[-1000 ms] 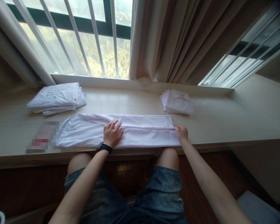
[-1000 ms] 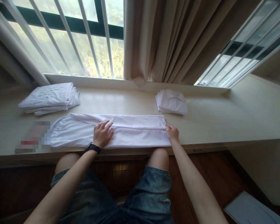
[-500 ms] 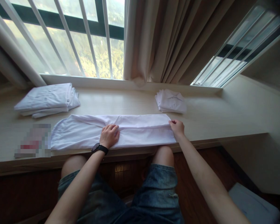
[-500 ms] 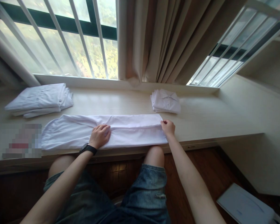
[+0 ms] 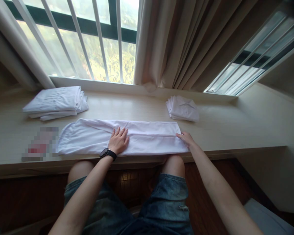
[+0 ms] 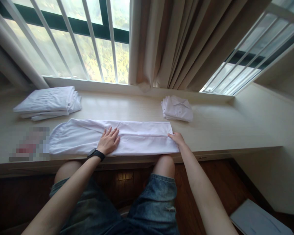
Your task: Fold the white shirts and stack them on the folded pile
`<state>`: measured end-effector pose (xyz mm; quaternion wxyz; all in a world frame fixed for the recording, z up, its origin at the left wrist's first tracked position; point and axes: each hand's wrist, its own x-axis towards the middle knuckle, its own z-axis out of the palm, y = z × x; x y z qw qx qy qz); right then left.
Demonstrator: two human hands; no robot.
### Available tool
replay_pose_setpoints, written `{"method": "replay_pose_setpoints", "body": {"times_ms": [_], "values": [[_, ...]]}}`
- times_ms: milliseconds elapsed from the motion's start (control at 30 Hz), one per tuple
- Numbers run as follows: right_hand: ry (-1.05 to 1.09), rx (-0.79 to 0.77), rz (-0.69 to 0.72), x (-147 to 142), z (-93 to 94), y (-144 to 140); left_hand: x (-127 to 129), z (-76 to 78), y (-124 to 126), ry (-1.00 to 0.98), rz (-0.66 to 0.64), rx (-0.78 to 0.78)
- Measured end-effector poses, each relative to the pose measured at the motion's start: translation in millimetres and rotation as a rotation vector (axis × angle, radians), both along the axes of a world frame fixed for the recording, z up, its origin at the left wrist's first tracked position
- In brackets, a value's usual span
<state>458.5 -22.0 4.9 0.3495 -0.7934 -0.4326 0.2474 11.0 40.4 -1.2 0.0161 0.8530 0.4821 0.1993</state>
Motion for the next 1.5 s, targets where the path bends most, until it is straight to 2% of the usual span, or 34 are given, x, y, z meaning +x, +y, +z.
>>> {"method": "replay_pose_setpoints", "body": {"times_ms": [167,300,467,633,767,867,900,967,1033,1100,1167,1233,1300,1333,1400,1500], "values": [[0.068,0.007,0.037,3,-1.0,-11,4,-5.7,1,0.032,-0.023,-0.062],[0.107,0.044,-0.073,14,-5.7,-19,22,-4.8,2,0.007,-0.021,-0.037],[0.097,0.030,-0.179,39,-10.7,-33,31,2.1,24,-0.011,0.115,-0.062],[0.143,0.017,-0.203,50,-17.6,-46,-4,2.9,58,0.037,0.212,-0.161],[0.181,0.018,-0.187,48,-19.4,-49,-45,10.0,81,0.050,0.440,-0.178],[0.188,0.021,-0.172,45,-16.9,-49,-61,23.9,91,0.015,0.627,-0.082],[0.188,0.024,-0.167,44,-15.8,-49,-62,29.2,93,-0.001,0.650,-0.032],[0.187,0.031,-0.158,42,-13.4,-49,-57,37.8,96,-0.016,0.562,0.059],[0.188,0.036,-0.158,40,-11.2,-49,-48,41.3,99,0.020,0.315,0.088],[0.210,0.032,-0.186,38,-9.5,-50,-42,38.3,102,0.086,0.115,0.019],[0.272,0.036,-0.217,38,-9.0,-50,-41,31.5,105,0.151,0.089,-0.145],[0.319,0.046,-0.220,38,-10.0,-49,-41,25.8,104,0.182,0.165,-0.247],[0.311,0.047,-0.207,39,-12.3,-49,-37,25.0,93,0.157,0.192,-0.187],[0.293,0.043,-0.207,40,-13.5,-48,-31,26.6,84,0.127,0.164,-0.117],[0.269,0.030,-0.215,41,-14.9,-47,-13,31.7,62,0.061,0.043,-0.003],[0.269,0.022,-0.216,40,-12.3,-47,20,34.9,30,-0.002,-0.119,0.049]]}}
